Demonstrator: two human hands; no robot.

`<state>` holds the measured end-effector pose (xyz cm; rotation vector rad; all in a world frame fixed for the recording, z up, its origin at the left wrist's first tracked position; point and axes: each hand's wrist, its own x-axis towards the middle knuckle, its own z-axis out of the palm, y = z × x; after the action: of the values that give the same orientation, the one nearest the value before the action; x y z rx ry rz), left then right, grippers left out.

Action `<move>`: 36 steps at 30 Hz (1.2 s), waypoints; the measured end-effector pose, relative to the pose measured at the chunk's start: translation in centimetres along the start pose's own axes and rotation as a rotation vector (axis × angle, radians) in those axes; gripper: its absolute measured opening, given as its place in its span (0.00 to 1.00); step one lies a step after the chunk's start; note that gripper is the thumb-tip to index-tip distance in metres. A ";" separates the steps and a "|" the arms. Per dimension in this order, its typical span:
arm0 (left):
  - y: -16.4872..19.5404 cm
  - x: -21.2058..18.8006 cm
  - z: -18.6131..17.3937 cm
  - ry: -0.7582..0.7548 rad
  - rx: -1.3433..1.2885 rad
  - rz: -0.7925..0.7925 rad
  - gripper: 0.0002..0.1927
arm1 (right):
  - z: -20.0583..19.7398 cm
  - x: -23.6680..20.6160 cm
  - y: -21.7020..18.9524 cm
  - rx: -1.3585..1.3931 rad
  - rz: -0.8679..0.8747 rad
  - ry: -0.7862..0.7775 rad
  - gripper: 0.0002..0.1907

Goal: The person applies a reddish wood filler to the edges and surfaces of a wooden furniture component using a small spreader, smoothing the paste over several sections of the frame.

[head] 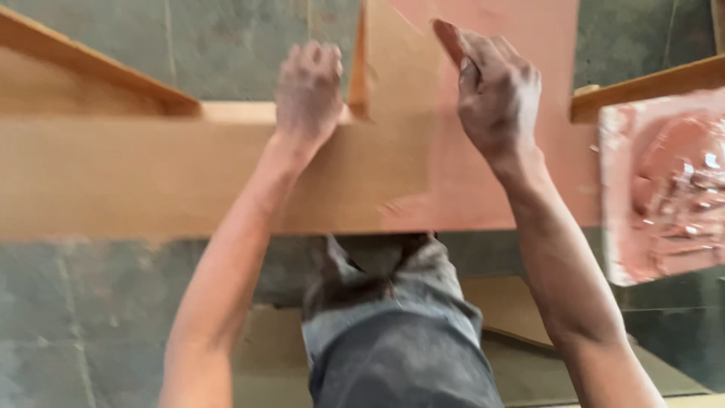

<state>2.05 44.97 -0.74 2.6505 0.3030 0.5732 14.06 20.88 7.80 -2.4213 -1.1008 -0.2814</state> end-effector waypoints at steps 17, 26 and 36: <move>-7.2 -1.2 -5.3 -0.334 -0.244 0.220 0.16 | 7.3 10.9 -8.2 -0.217 0.138 -0.050 0.19; -7.1 -1.1 -5.5 -0.316 -0.184 0.297 0.22 | 6.8 12.6 -5.7 -0.010 0.147 -0.122 0.19; -7.5 -1.1 -4.9 -0.270 -0.194 0.265 0.24 | 4.8 2.1 -9.6 -0.070 0.156 -0.243 0.21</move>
<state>-1.96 53.00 -0.32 2.5513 -0.1775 0.2978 8.17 30.11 7.45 -2.6395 -1.0069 0.0265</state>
